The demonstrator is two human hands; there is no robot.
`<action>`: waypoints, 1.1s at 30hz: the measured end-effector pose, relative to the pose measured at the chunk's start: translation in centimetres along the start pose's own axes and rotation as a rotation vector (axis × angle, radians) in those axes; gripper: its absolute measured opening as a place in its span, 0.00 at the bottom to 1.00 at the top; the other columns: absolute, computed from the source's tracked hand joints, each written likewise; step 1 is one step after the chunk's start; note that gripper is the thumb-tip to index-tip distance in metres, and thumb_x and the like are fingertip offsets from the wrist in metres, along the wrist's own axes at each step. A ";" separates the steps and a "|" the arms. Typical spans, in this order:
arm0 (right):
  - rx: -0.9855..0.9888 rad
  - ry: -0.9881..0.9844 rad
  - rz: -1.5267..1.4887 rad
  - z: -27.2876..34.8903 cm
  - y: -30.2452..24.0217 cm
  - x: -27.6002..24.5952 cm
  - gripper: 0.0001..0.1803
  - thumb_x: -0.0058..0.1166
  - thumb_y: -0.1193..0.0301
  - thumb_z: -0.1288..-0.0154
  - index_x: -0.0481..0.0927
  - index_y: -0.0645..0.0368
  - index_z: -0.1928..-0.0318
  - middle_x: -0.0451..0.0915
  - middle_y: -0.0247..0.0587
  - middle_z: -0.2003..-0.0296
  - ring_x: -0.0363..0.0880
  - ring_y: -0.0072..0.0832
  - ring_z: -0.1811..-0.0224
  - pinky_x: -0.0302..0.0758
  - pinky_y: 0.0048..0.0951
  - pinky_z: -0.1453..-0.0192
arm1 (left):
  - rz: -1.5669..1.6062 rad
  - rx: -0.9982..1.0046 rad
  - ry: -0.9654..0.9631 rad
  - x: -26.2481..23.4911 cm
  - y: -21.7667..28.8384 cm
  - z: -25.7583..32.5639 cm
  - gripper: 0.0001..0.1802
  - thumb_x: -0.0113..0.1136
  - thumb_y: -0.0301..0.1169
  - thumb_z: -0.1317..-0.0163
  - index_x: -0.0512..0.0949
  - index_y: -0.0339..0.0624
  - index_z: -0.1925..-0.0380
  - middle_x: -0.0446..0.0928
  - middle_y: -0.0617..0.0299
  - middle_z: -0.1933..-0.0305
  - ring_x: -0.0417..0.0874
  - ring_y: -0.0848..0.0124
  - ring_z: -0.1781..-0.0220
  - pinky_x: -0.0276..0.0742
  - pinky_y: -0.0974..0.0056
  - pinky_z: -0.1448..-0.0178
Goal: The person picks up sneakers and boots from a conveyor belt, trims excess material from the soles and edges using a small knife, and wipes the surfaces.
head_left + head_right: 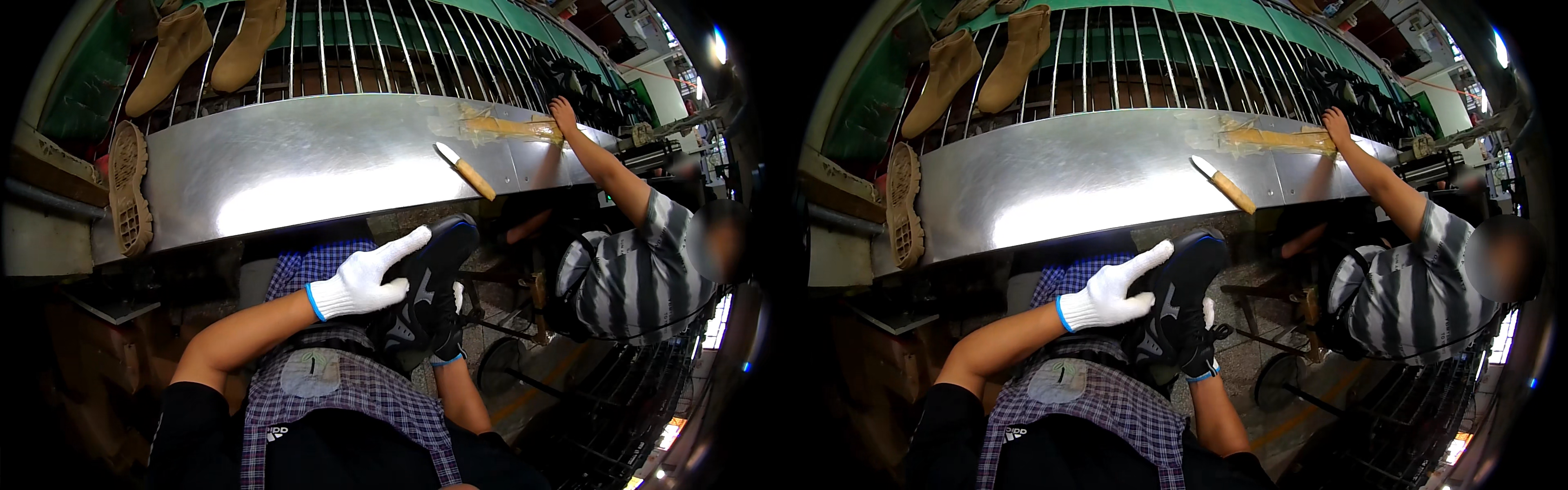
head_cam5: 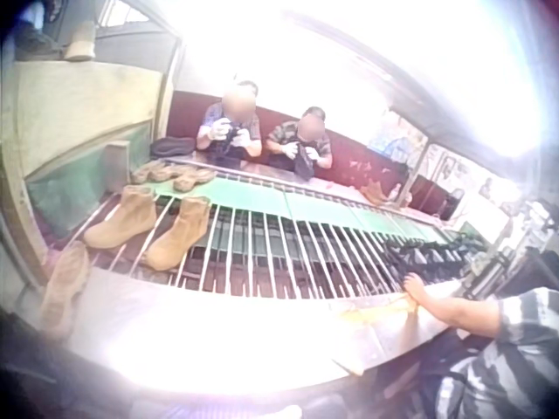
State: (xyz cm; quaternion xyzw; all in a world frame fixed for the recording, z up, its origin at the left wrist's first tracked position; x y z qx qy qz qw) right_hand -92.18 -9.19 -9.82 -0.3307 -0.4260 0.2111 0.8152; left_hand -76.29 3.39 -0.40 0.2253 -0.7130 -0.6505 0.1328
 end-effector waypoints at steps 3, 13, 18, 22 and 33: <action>0.011 -0.049 -0.252 -0.8 1.0 -1.3 0.37 0.35 0.42 0.12 0.76 0.56 0.23 0.82 0.44 0.33 0.83 0.38 0.35 0.83 0.45 0.32 | 0.145 -0.019 -0.027 0.0 -0.8 0.0 0.43 0.55 0.23 0.29 0.58 0.42 0.13 0.66 0.46 0.13 0.71 0.56 0.16 0.66 0.60 0.14; 0.108 -0.067 -0.238 -2.0 2.0 -1.3 0.37 0.35 0.42 0.11 0.75 0.56 0.22 0.81 0.44 0.29 0.79 0.40 0.29 0.73 0.43 0.20 | 0.035 -0.148 0.102 -1.4 -0.4 1.2 0.42 0.56 0.27 0.21 0.50 0.33 0.13 0.61 0.38 0.12 0.65 0.49 0.11 0.60 0.56 0.11; 0.087 0.089 -0.116 -2.1 -0.4 4.9 0.30 0.35 0.47 0.09 0.80 0.48 0.26 0.84 0.29 0.36 0.85 0.27 0.41 0.86 0.36 0.43 | 0.365 -0.062 0.070 -6.4 1.7 -2.4 0.41 0.54 0.39 0.17 0.54 0.28 0.14 0.59 0.40 0.12 0.60 0.51 0.10 0.51 0.52 0.07; 0.219 -0.049 -0.108 -3.7 1.3 9.2 0.31 0.35 0.45 0.10 0.79 0.50 0.26 0.85 0.34 0.37 0.84 0.32 0.39 0.85 0.41 0.38 | 0.643 -0.163 -0.012 -10.8 5.7 -5.5 0.33 0.44 0.41 0.12 0.64 0.29 0.18 0.69 0.46 0.16 0.68 0.58 0.13 0.57 0.52 0.09; 0.439 -0.310 0.080 0.2 5.7 11.2 0.44 0.32 0.33 0.15 0.67 0.48 0.16 0.73 0.39 0.23 0.75 0.39 0.26 0.76 0.50 0.22 | 0.453 -0.172 -0.236 -11.6 7.5 -2.9 0.41 0.58 0.49 0.20 0.68 0.30 0.19 0.65 0.44 0.13 0.63 0.52 0.11 0.56 0.50 0.08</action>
Point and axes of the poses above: each hand's wrist, its own z-axis away from the middle knuckle, its own x-axis out of the palm, y = z × x, the point moved 8 cm from there along -z, towards the middle knuckle
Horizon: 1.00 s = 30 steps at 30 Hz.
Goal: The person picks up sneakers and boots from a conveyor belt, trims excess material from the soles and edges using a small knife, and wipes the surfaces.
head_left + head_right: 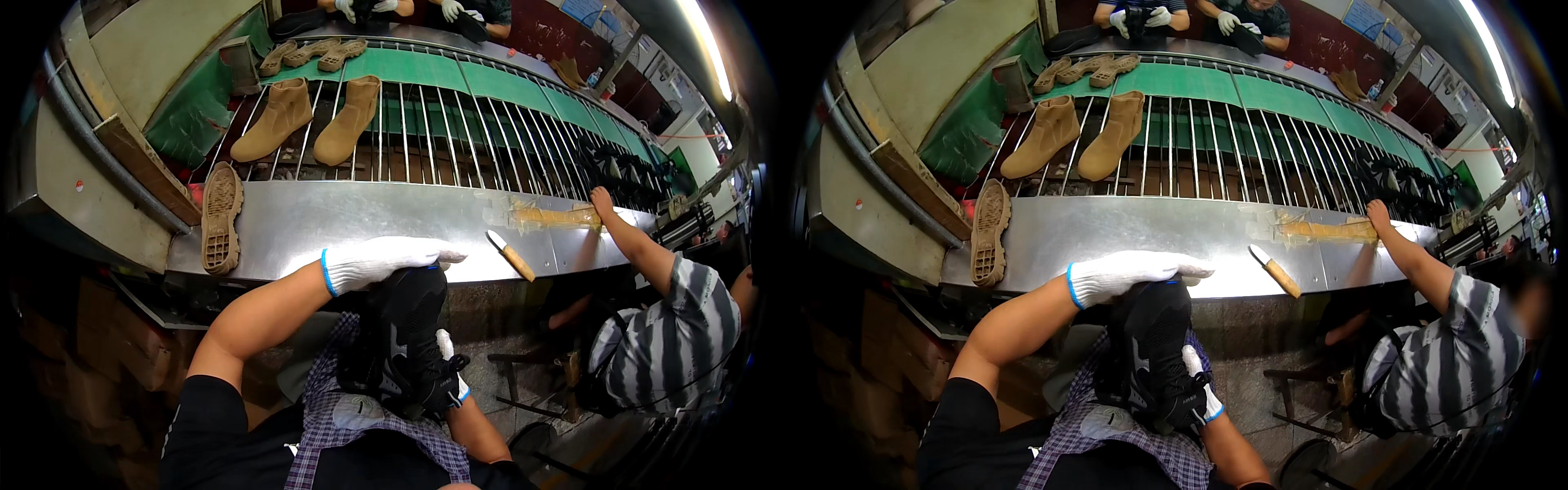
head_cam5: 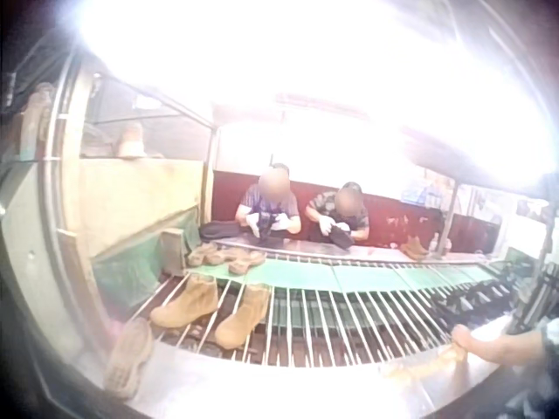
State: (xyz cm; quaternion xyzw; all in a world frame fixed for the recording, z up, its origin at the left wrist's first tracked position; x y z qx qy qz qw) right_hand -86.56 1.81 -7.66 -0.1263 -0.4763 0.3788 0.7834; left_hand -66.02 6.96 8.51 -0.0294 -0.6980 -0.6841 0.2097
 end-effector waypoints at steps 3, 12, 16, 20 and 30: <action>0.051 -0.047 -0.127 0.2 1.5 -1.2 0.44 0.33 0.34 0.14 0.65 0.50 0.15 0.73 0.40 0.23 0.75 0.38 0.25 0.75 0.49 0.22 | -0.054 0.020 -0.068 1.0 0.2 0.5 0.42 0.59 0.51 0.20 0.65 0.35 0.16 0.63 0.46 0.12 0.60 0.56 0.10 0.51 0.53 0.08; -0.326 -0.012 0.299 -0.3 -1.6 -0.7 0.39 0.43 0.43 0.13 0.68 0.58 0.18 0.76 0.50 0.26 0.79 0.43 0.28 0.75 0.44 0.21 | -0.190 0.072 0.002 -0.2 -1.4 4.1 0.70 0.82 0.55 0.40 0.48 0.34 0.12 0.57 0.42 0.11 0.57 0.55 0.10 0.48 0.51 0.08; -0.101 -0.020 -0.029 0.3 -4.1 1.5 0.37 0.52 0.50 0.15 0.68 0.61 0.19 0.78 0.54 0.28 0.81 0.45 0.29 0.76 0.43 0.22 | -0.460 0.057 0.182 -2.2 0.8 4.8 0.65 0.86 0.40 0.41 0.52 0.39 0.12 0.61 0.46 0.13 0.62 0.56 0.12 0.58 0.53 0.10; -0.254 0.212 1.005 4.7 -9.4 7.0 0.46 0.65 0.53 0.22 0.61 0.66 0.17 0.74 0.65 0.25 0.78 0.49 0.24 0.75 0.45 0.21 | -0.390 -0.102 0.375 -6.2 -0.7 6.3 0.55 0.86 0.36 0.44 0.66 0.41 0.18 0.74 0.53 0.23 0.74 0.62 0.22 0.67 0.56 0.16; -0.757 0.096 1.644 8.2 -13.9 11.2 0.39 0.73 0.67 0.36 0.73 0.65 0.27 0.82 0.59 0.35 0.90 0.51 0.42 0.88 0.45 0.40 | -0.536 -0.224 0.313 -7.8 -5.1 7.8 0.54 0.87 0.47 0.45 0.71 0.42 0.21 0.79 0.47 0.27 0.77 0.57 0.24 0.69 0.55 0.18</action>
Point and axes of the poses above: each hand's wrist, its own z-axis away from the middle knuckle, its own x-axis out of the palm, y = z × x, the point moved 8 cm from there along -z, towards the middle knuckle
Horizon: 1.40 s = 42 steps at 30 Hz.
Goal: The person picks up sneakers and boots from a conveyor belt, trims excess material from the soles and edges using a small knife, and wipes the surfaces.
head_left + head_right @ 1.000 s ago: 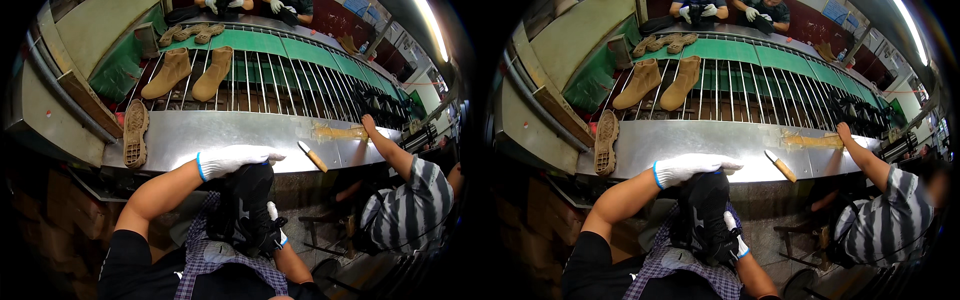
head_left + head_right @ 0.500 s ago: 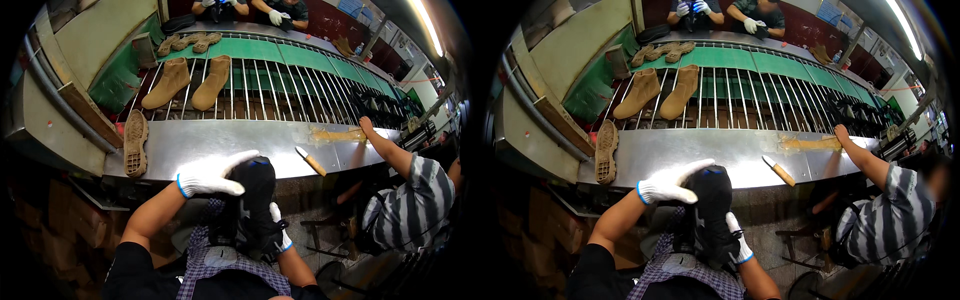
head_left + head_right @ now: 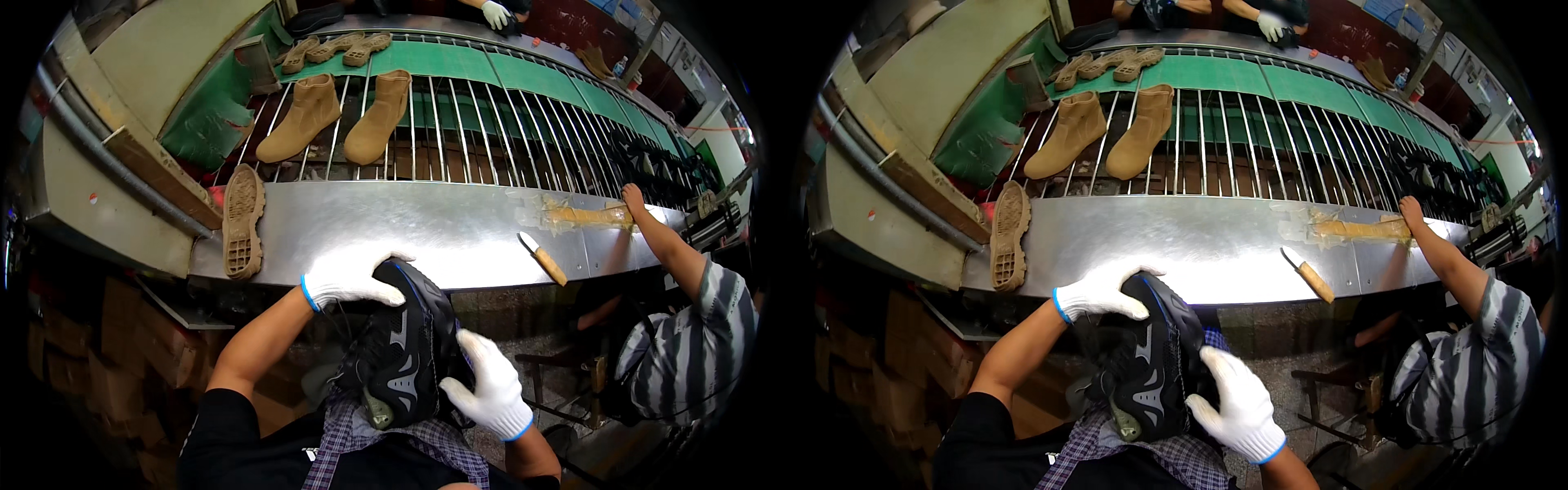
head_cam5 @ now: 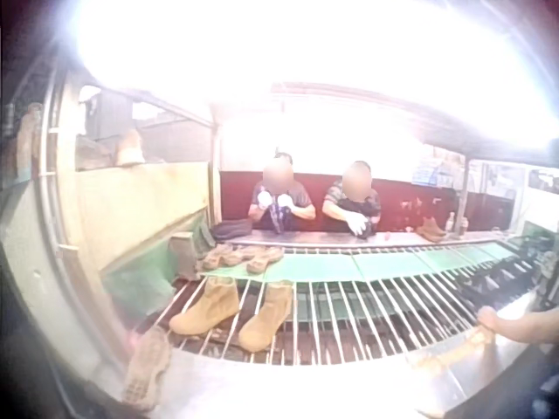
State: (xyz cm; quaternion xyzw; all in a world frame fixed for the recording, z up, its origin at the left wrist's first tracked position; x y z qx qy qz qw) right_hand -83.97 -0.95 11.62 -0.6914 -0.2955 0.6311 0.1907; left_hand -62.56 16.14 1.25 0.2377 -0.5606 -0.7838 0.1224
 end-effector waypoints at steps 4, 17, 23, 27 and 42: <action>0.064 0.100 0.090 -0.9 2.7 3.5 0.44 0.73 0.69 0.39 0.70 0.60 0.23 0.77 0.57 0.29 0.88 0.55 0.45 0.87 0.47 0.43 | -0.080 0.078 0.065 -0.3 0.2 -0.9 0.58 0.88 0.50 0.47 0.70 0.39 0.21 0.79 0.43 0.27 0.77 0.54 0.23 0.70 0.54 0.18; 0.134 0.078 0.171 -11.9 5.2 4.3 0.20 0.65 0.68 0.24 0.85 0.51 0.35 0.89 0.49 0.47 0.92 0.47 0.53 0.87 0.41 0.48 | 0.231 0.060 0.021 0.0 -1.4 -1.6 0.61 0.92 0.33 0.54 0.65 0.36 0.20 0.74 0.51 0.27 0.74 0.62 0.23 0.67 0.56 0.16; 0.249 -0.162 -0.176 -12.8 6.6 5.0 0.26 0.50 0.57 0.17 0.79 0.53 0.27 0.88 0.62 0.44 0.88 0.60 0.43 0.83 0.48 0.35 | 0.121 0.099 0.009 -0.8 -0.5 -2.0 0.51 0.88 0.36 0.49 0.73 0.37 0.25 0.79 0.51 0.30 0.77 0.62 0.26 0.70 0.56 0.18; 0.289 -0.276 -0.198 -7.9 3.5 0.9 0.43 0.65 0.60 0.27 0.63 0.59 0.19 0.78 0.66 0.32 0.85 0.61 0.35 0.82 0.50 0.30 | -0.072 0.010 -0.074 -1.6 2.4 -1.3 0.41 0.82 0.42 0.40 0.78 0.42 0.29 0.84 0.54 0.35 0.83 0.63 0.32 0.75 0.58 0.24; 0.264 0.023 -0.336 -9.3 13.5 10.2 0.33 0.51 0.66 0.28 0.72 0.60 0.24 0.88 0.65 0.49 0.88 0.62 0.47 0.83 0.53 0.38 | -0.617 0.137 0.160 0.7 5.9 -4.4 0.21 0.50 0.47 0.16 0.87 0.47 0.47 0.91 0.49 0.54 0.93 0.47 0.52 0.87 0.50 0.45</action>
Point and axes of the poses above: each hand's wrist, its own z-axis away from the middle knuckle, its own x-axis out of the palm, y = z × x, the point moved 8 cm from there along -z, towards the middle knuckle
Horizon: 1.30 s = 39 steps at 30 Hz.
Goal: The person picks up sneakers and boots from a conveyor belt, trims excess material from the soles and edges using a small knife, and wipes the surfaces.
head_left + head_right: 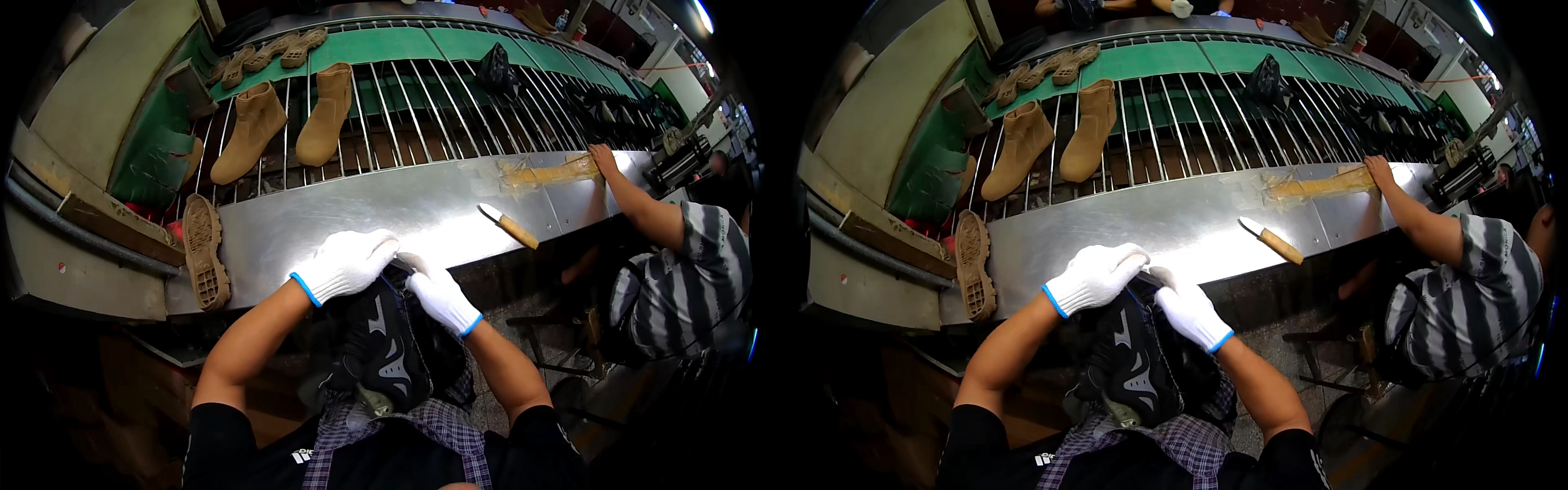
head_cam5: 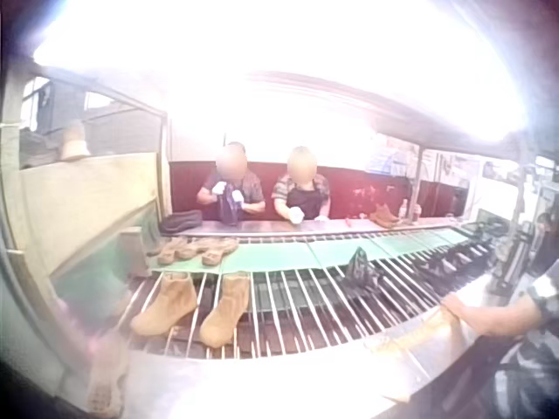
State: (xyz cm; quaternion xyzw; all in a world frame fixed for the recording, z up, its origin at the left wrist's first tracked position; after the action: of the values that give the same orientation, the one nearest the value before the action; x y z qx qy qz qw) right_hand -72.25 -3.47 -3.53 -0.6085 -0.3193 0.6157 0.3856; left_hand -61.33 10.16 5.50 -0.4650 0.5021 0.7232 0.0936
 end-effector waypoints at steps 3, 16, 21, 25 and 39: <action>0.055 -0.011 0.156 2.6 -7.3 -2.2 0.37 0.57 0.71 0.32 0.70 0.64 0.23 0.86 0.68 0.43 0.90 0.58 0.44 0.85 0.48 0.37 | -0.062 0.011 -0.001 0.0 0.5 -0.3 0.22 0.49 0.47 0.17 0.87 0.47 0.43 0.92 0.48 0.53 0.93 0.47 0.51 0.87 0.50 0.44; -0.177 0.023 0.246 5.4 -10.8 -2.9 0.40 0.71 0.69 0.39 0.72 0.65 0.27 0.86 0.61 0.39 0.92 0.54 0.46 0.89 0.43 0.41 | -0.022 -0.016 0.072 0.1 0.2 -0.1 0.21 0.55 0.47 0.20 0.88 0.45 0.44 0.91 0.46 0.57 0.93 0.46 0.56 0.88 0.49 0.47; -0.018 0.081 0.046 6.8 -9.1 -2.9 0.37 0.74 0.68 0.38 0.75 0.64 0.31 0.87 0.60 0.42 0.92 0.50 0.45 0.90 0.40 0.41 | 0.011 -0.070 0.064 -0.1 0.2 -0.1 0.22 0.56 0.47 0.20 0.87 0.43 0.42 0.91 0.45 0.58 0.93 0.46 0.56 0.88 0.48 0.47; -0.122 0.071 0.075 7.1 -9.5 -2.9 0.31 0.74 0.69 0.38 0.81 0.62 0.35 0.87 0.61 0.43 0.93 0.49 0.47 0.90 0.38 0.41 | 0.009 -0.083 0.051 -0.3 0.5 -0.2 0.23 0.56 0.47 0.20 0.87 0.43 0.41 0.90 0.44 0.59 0.93 0.46 0.56 0.88 0.48 0.47; -0.332 -0.084 0.185 9.3 -10.5 -4.4 0.34 0.63 0.70 0.26 0.73 0.62 0.22 0.77 0.62 0.27 0.86 0.53 0.33 0.84 0.39 0.31 | 1.151 -0.229 0.681 5.7 -9.4 4.1 0.25 0.44 0.41 0.13 0.83 0.30 0.39 0.87 0.51 0.42 0.87 0.64 0.41 0.80 0.60 0.31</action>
State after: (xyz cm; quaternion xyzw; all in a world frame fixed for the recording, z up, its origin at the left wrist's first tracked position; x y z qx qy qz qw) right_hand -80.72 -1.29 8.23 -0.6641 -0.3748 0.6125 0.2080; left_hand -61.16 16.13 -4.64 -0.3324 0.5913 0.5196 -0.5196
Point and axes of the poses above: each hand's wrist, its own z-axis away from the middle knuckle, its own x-axis out of the palm, y = z × x, the point moved 8 cm from there along -z, towards the middle knuckle
